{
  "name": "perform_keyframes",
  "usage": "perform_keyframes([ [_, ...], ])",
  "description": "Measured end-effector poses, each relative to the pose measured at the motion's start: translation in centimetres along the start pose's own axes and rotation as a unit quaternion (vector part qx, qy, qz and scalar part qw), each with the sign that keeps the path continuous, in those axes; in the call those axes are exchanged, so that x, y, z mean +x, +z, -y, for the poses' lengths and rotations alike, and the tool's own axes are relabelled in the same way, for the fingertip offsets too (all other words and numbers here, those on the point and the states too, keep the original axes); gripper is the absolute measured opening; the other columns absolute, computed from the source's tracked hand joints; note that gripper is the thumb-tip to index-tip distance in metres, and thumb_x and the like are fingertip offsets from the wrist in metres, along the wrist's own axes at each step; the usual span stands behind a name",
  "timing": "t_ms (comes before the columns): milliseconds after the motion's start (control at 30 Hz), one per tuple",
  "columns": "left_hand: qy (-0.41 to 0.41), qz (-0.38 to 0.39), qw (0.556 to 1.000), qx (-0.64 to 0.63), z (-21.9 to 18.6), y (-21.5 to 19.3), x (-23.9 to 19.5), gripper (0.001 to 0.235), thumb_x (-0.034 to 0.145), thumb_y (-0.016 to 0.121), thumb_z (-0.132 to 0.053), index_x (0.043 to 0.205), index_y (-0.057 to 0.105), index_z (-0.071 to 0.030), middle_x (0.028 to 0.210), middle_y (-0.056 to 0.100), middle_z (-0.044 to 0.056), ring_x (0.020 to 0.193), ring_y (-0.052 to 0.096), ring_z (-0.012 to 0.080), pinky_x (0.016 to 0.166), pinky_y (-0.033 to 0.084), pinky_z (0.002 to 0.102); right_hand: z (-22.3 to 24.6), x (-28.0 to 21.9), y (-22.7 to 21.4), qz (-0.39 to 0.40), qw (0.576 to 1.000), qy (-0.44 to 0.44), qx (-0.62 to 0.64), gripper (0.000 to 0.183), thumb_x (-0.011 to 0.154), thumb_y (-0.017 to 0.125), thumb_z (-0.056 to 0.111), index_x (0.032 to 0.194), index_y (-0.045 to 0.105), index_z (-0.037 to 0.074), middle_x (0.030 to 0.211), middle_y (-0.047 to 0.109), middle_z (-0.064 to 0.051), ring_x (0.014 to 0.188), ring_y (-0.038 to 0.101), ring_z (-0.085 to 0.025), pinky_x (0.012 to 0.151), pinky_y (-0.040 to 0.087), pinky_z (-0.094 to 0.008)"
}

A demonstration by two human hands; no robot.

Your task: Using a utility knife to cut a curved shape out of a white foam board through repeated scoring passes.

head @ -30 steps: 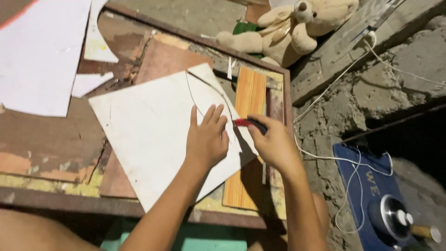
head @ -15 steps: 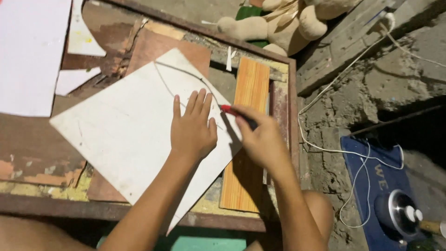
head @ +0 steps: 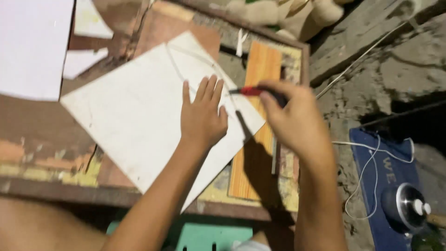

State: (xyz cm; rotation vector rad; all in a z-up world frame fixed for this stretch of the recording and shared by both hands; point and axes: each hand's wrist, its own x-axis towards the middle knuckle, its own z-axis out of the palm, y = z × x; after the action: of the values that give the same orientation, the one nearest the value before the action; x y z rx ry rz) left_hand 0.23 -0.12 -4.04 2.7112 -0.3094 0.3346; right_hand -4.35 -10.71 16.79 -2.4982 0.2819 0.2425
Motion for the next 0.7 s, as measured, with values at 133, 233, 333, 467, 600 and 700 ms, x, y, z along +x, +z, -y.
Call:
perform_keyframes([
  [133, 0.021, -0.084, 0.996, 0.016, 0.7, 1.9, 0.3, 0.069, 0.091, 0.047, -0.035, 0.155, 0.047, -0.008, 0.162, 0.046, 0.01, 0.15, 0.039, 0.025, 0.124, 0.013, 0.062, 1.6, -1.4, 0.2, 0.007, 0.997, 0.005, -0.07, 0.038, 0.1, 0.049, 0.023, 0.131, 0.071, 0.023, 0.105, 0.08, 0.003, 0.05, 0.051, -0.012, 0.045, 0.036, -0.029],
  [233, 0.009, -0.048, 0.999, 0.02, 0.7, 1.6, 0.5, 0.068, 0.096, 0.04, -0.035, 0.159, 0.04, -0.01, 0.166, 0.037, 0.008, 0.153, 0.033, 0.0235, 0.125, 0.007, 0.061, 1.4, -2.1, -0.5, 0.01, 0.995, -0.043, -0.094, 0.037, 0.1, 0.048, 0.022, 0.128, 0.072, 0.022, 0.089, 0.076, 0.001, 0.049, 0.049, -0.015, 0.049, 0.035, -0.033],
  [333, -0.013, 0.007, 1.0, 0.022, 0.4, 1.4, 0.5, 0.069, 0.096, 0.033, -0.039, 0.16, 0.033, -0.013, 0.168, 0.03, 0.006, 0.155, 0.027, 0.0222, 0.125, 0.001, 0.063, -1.1, -2.3, 0.0, 0.006, 0.997, -0.031, -0.069, 0.045, 0.097, 0.051, 0.027, 0.139, 0.065, 0.017, 0.133, 0.073, -0.001, 0.092, 0.074, -0.018, 0.078, 0.054, -0.033],
  [467, -0.016, 0.039, 0.998, 0.055, -0.1, -0.7, 0.9, 0.067, 0.099, 0.027, -0.039, 0.161, 0.029, -0.015, 0.17, 0.026, 0.004, 0.156, 0.022, 0.0208, 0.125, 0.0, 0.064, -2.9, -1.3, 0.4, -0.009, 0.998, -0.05, -0.029, 0.041, 0.096, 0.053, 0.018, 0.135, 0.069, 0.017, 0.111, 0.078, -0.003, 0.051, 0.05, -0.012, 0.047, 0.04, -0.028],
  [600, -0.045, 0.152, 0.987, 0.015, -0.8, -4.1, -0.1, 0.067, 0.1, 0.027, -0.035, 0.164, 0.027, -0.018, 0.173, 0.023, 0.004, 0.16, 0.018, 0.0201, 0.128, -0.004, 0.06, -4.4, -1.9, 0.6, 0.01, 0.994, -0.103, 0.041, 0.048, 0.091, 0.06, 0.013, 0.139, 0.067, 0.014, 0.106, 0.074, -0.01, 0.066, 0.056, -0.017, 0.059, 0.048, -0.031],
  [700, -0.031, 0.14, 0.99, 0.017, -0.9, -4.3, 0.5, 0.067, 0.099, 0.025, -0.035, 0.165, 0.027, -0.018, 0.173, 0.023, 0.004, 0.16, 0.018, 0.02, 0.128, -0.004, 0.06, -5.1, -1.5, -0.1, -0.008, 0.984, -0.155, 0.09, 0.055, 0.087, 0.066, 0.008, 0.142, 0.065, 0.012, 0.102, 0.071, -0.017, 0.079, 0.061, -0.021, 0.069, 0.055, -0.034],
])
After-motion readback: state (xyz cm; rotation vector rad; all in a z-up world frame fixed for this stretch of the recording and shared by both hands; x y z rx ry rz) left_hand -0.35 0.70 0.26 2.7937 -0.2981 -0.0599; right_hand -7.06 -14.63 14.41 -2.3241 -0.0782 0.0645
